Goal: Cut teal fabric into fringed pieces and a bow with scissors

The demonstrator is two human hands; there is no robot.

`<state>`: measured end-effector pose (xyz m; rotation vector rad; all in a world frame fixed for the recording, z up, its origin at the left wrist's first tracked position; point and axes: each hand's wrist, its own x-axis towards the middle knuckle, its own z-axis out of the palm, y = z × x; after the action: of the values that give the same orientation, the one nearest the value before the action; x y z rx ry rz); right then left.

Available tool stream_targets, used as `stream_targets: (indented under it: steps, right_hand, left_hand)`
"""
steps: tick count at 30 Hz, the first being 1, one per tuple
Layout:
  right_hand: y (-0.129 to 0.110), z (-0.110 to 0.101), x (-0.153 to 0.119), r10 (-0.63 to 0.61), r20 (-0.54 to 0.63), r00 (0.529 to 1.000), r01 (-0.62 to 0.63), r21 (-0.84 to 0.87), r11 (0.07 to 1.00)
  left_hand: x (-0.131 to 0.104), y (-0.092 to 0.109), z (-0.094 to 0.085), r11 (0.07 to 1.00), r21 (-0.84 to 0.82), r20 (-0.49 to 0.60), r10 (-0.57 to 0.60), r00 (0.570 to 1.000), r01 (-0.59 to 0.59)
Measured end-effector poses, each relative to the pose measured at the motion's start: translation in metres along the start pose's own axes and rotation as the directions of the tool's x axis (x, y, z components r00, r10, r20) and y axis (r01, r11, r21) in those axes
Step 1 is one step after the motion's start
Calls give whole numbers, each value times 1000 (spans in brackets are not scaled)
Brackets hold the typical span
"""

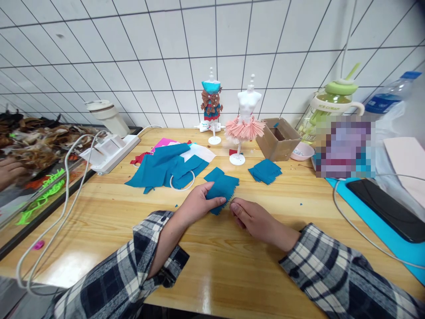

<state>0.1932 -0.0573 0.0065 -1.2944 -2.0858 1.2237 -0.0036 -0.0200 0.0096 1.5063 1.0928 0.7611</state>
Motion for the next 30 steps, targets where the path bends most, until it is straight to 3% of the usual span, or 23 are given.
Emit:
stream_targets:
  steps: [11,23,30]
  right_hand:
    - [1,1,1,5,9,1000,-5,11,1000]
    - [1,1,1,31,-1,1000,-31,-8,999]
    - [5,5,3,32,-44,999,-31,9,999]
  left_hand:
    - [0,0,-1,1000,20,21,2,1000,-2]
    - [1,-1,-2,997,-80,30,-16,999,18]
    - [1,-8,-4,993,-116,-37,-25,999,21]
